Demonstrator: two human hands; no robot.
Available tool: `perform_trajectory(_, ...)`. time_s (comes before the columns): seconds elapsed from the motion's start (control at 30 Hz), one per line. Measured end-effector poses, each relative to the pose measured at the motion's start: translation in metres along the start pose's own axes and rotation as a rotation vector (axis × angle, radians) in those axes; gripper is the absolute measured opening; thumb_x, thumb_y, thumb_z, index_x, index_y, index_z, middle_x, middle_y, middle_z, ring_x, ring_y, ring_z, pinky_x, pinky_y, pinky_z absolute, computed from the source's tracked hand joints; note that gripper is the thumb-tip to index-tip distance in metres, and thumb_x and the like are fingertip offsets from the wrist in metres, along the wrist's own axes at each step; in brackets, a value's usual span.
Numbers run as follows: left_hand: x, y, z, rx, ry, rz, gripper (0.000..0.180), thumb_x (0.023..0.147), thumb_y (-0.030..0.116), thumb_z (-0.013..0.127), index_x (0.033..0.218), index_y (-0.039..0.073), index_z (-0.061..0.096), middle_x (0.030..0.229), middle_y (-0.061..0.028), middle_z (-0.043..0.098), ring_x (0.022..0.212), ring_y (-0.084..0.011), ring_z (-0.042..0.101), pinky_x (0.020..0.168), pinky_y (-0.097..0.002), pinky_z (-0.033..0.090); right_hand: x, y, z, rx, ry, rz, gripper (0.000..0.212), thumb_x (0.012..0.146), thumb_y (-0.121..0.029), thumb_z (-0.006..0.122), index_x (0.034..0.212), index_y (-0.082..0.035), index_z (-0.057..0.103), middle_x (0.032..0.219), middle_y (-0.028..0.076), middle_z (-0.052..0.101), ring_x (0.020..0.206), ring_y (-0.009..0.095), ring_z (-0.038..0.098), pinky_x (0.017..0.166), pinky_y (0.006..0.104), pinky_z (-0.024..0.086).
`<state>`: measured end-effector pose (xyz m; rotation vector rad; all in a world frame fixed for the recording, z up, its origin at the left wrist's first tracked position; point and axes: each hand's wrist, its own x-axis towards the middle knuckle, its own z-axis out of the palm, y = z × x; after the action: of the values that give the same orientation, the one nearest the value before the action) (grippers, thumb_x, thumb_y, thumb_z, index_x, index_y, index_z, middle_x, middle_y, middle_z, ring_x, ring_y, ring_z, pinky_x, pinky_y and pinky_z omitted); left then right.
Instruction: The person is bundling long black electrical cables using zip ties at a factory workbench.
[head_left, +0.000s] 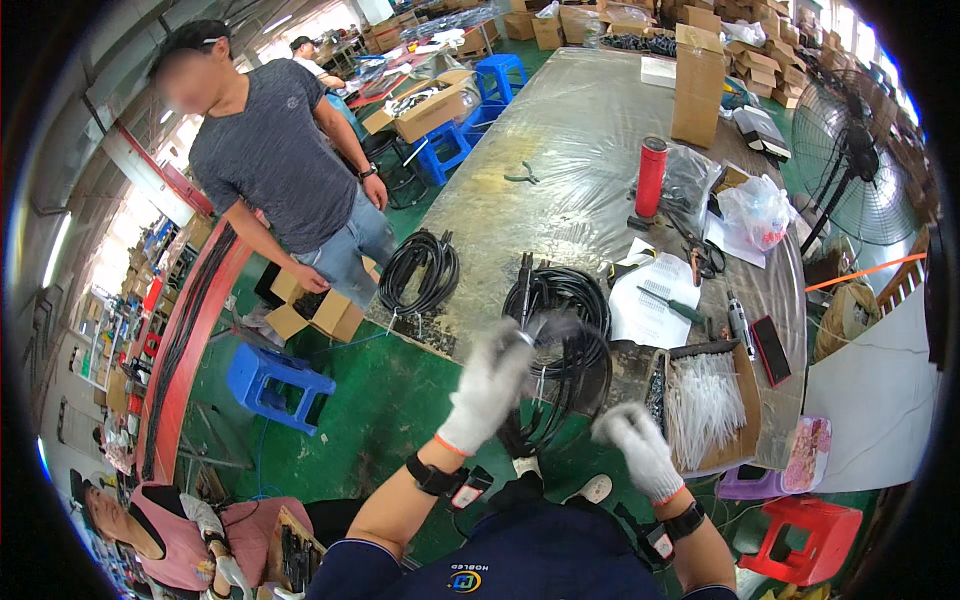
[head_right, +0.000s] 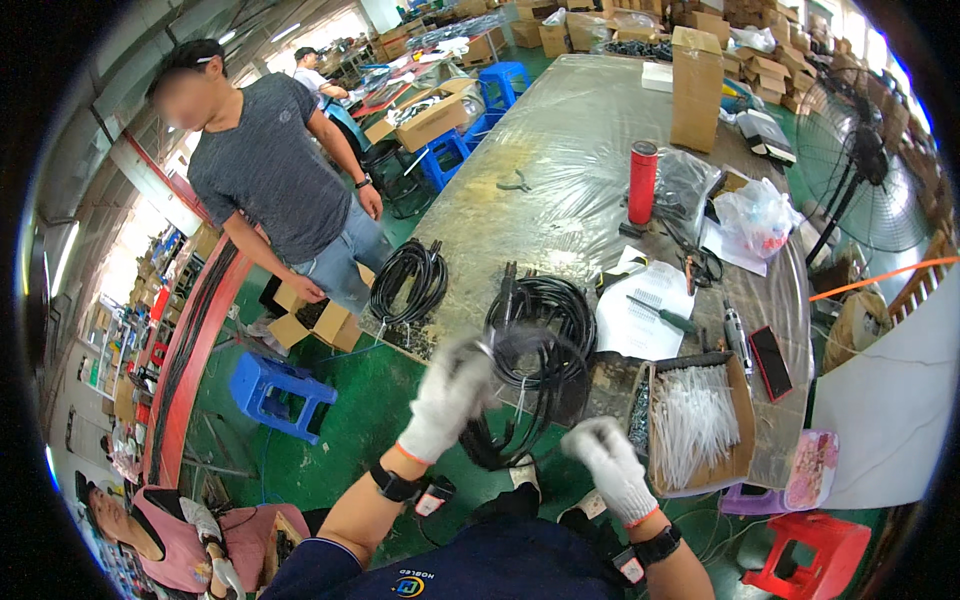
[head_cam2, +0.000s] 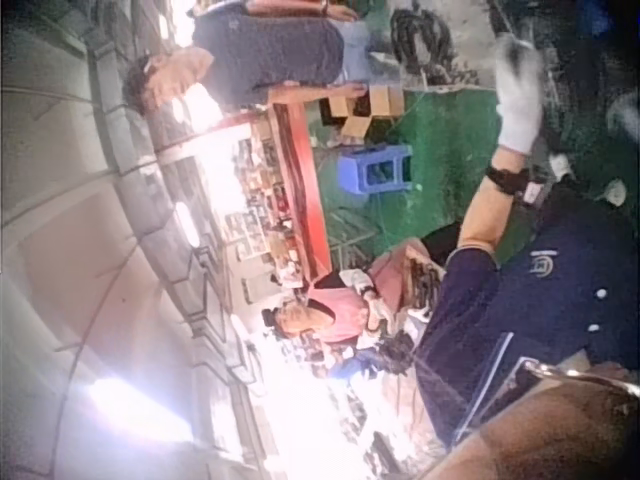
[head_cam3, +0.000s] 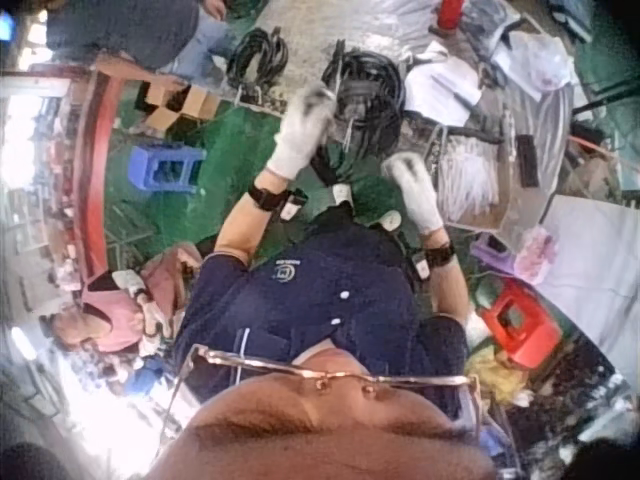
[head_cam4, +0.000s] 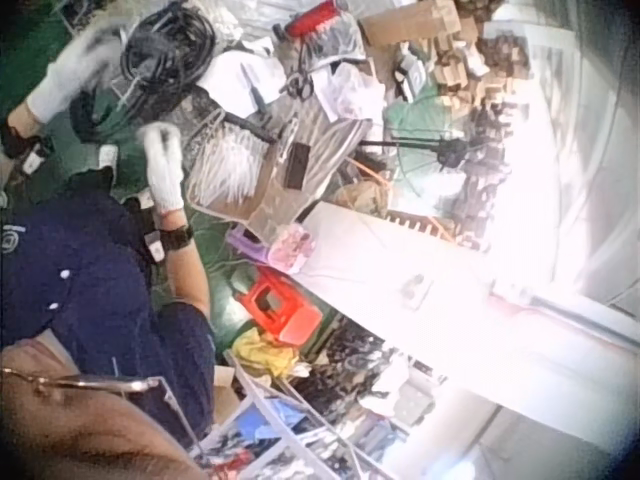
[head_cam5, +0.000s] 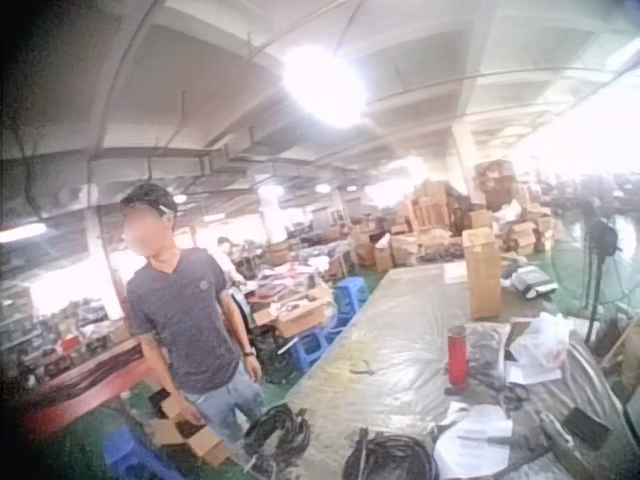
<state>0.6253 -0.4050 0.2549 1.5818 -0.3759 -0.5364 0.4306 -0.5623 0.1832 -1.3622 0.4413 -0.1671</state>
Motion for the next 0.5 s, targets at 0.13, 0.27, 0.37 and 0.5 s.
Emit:
perform_trajectory(0.13,0.009,0.034,0.024,-0.435,0.217,0.075,0.018,0.103,0.023,0.057,0.113,0.008,0.052,0.068,-0.0007,0.048,0.056,-0.0112,0.048,0.054,-0.0279,0.043,0.007,0.018,0.020,0.344,-0.456,0.423,0.046,0.104,-0.030,0.050,0.136,0.002,0.056,0.127,0.013,0.065,0.113,0.021,0.064,0.103,0.0364,0.049)
perform_trajectory(0.27,-0.007,0.019,0.038,-0.577,0.136,0.087,0.010,0.100,0.010,0.056,0.103,0.006,0.048,0.069,-0.0032,0.055,0.056,-0.0137,0.052,0.069,-0.0346,0.056,0.071,-0.017,0.032,1.190,-0.127,0.321,0.039,0.104,-0.024,0.053,0.135,-0.001,0.054,0.121,0.015,0.067,0.109,0.028,0.067,0.100,0.0438,0.053)
perform_trajectory(0.37,-0.015,-0.014,0.023,-0.361,-0.088,0.062,0.019,0.098,0.004,0.058,0.115,0.001,0.049,0.076,-0.0076,0.065,0.076,-0.0166,0.066,0.094,-0.0370,0.055,0.114,-0.016,0.006,1.019,0.274,0.135,0.033,0.095,-0.006,0.065,0.127,-0.006,0.054,0.113,0.013,0.067,0.098,0.027,0.069,0.084,0.0448,0.060)
perform_trajectory(0.5,0.003,-0.057,-0.021,-0.191,-0.029,0.198,0.081,0.092,0.003,0.067,0.154,0.000,0.015,0.112,-0.0127,0.064,0.097,-0.0195,0.065,0.102,-0.0382,0.050,0.134,-0.038,0.006,0.539,0.381,-0.141,0.077,0.085,0.003,0.069,0.151,-0.010,0.032,0.113,0.011,0.063,0.094,0.022,0.067,0.082,0.0366,0.059)
